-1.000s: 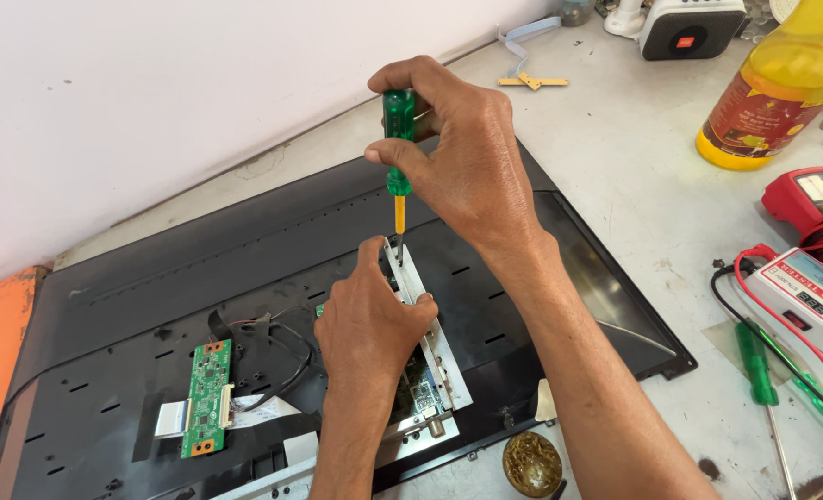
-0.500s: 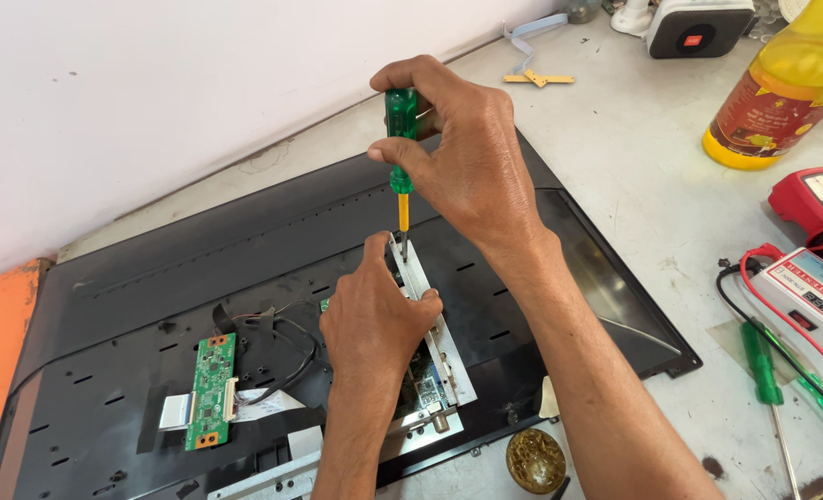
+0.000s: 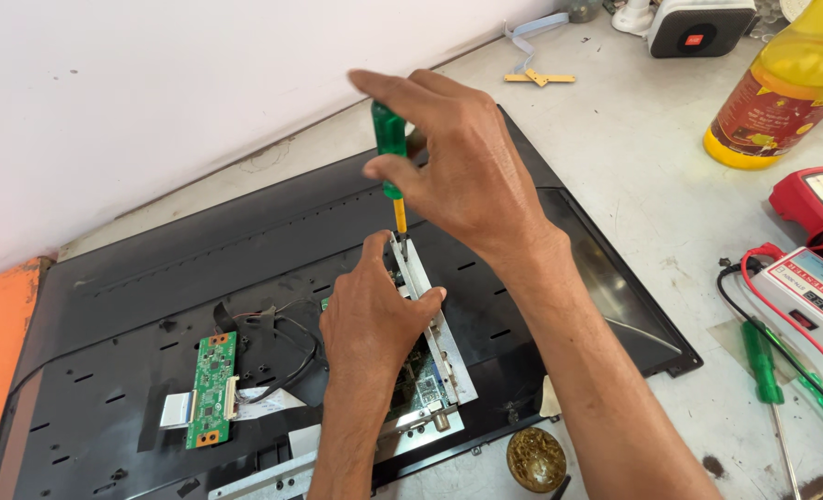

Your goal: The person uses a screwdriver to tighten screws on a metal bracket attached to a circuit board inside a disassembled television. The hands manipulate the screwdriver and bracket while working on the device's internal components.

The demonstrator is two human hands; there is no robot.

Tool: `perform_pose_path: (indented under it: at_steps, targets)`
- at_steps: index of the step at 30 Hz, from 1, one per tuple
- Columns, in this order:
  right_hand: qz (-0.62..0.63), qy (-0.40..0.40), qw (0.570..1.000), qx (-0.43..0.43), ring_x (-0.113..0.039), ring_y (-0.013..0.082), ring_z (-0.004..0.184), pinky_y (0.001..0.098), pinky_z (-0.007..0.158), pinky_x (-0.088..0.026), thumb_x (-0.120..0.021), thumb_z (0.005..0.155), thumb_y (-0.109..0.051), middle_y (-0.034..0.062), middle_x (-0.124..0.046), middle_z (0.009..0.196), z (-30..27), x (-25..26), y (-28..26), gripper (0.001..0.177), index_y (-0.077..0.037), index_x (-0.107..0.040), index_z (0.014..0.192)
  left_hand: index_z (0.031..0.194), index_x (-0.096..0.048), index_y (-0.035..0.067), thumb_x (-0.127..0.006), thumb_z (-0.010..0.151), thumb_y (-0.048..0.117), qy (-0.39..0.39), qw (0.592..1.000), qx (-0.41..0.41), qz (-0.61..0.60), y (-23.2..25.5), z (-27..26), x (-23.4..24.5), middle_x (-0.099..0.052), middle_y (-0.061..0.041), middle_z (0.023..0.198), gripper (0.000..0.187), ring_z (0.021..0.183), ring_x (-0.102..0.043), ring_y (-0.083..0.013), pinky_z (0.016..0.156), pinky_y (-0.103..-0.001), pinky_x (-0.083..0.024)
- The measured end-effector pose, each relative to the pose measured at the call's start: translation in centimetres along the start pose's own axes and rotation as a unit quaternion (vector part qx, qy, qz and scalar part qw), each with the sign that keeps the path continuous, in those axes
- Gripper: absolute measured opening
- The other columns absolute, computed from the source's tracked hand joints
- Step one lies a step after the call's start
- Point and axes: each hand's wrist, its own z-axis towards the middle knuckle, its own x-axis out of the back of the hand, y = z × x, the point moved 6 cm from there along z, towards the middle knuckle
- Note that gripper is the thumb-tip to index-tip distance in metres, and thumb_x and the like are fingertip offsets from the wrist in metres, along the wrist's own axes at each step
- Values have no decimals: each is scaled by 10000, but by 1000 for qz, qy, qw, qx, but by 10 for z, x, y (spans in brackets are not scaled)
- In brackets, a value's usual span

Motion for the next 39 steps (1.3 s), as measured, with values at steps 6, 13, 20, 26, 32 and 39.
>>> perform_pose_path:
  at_steps: [6,13,20,26,32,39]
  targets:
    - [32,1,999,40,-700,229,999,305,770,-691,-823,874,-13,108,-688,1188,1,-3,-4,688,-87,-544,1498,1402,-547,139,-877,674,355,-11,1000,5,-16,-4,3,-5,-794,-102,886,829,799,-796,-246,805,-423,-624]
    - [17,-10,999,36,-726,191,871,321,756,-660,-792,855,-16,119,-695,1162,-1,-1,-6,696,-55,-508,1490,1446,-544,167,-879,710,414,14,999,-28,-24,-8,5,5,-765,-92,809,846,786,-753,-258,751,-471,-577]
    - [0,-24,998,59,-630,227,743,415,669,-533,-866,836,-41,122,-637,908,-1,-8,-15,680,-29,-580,1453,1271,-706,211,-721,883,285,55,994,-19,-97,-4,2,15,-620,-87,519,395,472,-608,-242,572,-439,-499]
    - [36,-32,998,29,-657,187,756,327,607,-575,-781,843,76,114,-672,986,0,-8,-11,592,-27,-623,1404,1197,-747,213,-752,838,249,71,994,-28,-73,-7,3,14,-597,-67,523,361,479,-592,-227,554,-427,-497]
    - [-38,7,997,65,-671,195,832,349,713,-599,-837,866,42,104,-710,1030,4,13,-15,595,-18,-621,1417,1173,-764,164,-726,896,257,57,985,-9,-160,-11,6,17,-530,-40,466,295,419,-523,-135,498,-364,-467]
    - [18,44,996,75,-743,192,1043,254,809,-692,-762,932,104,127,-694,1173,7,41,-45,544,-23,-561,1421,1087,-799,136,-815,780,183,68,979,-38,-188,-13,6,16,-488,25,461,312,415,-453,-89,472,-318,-405]
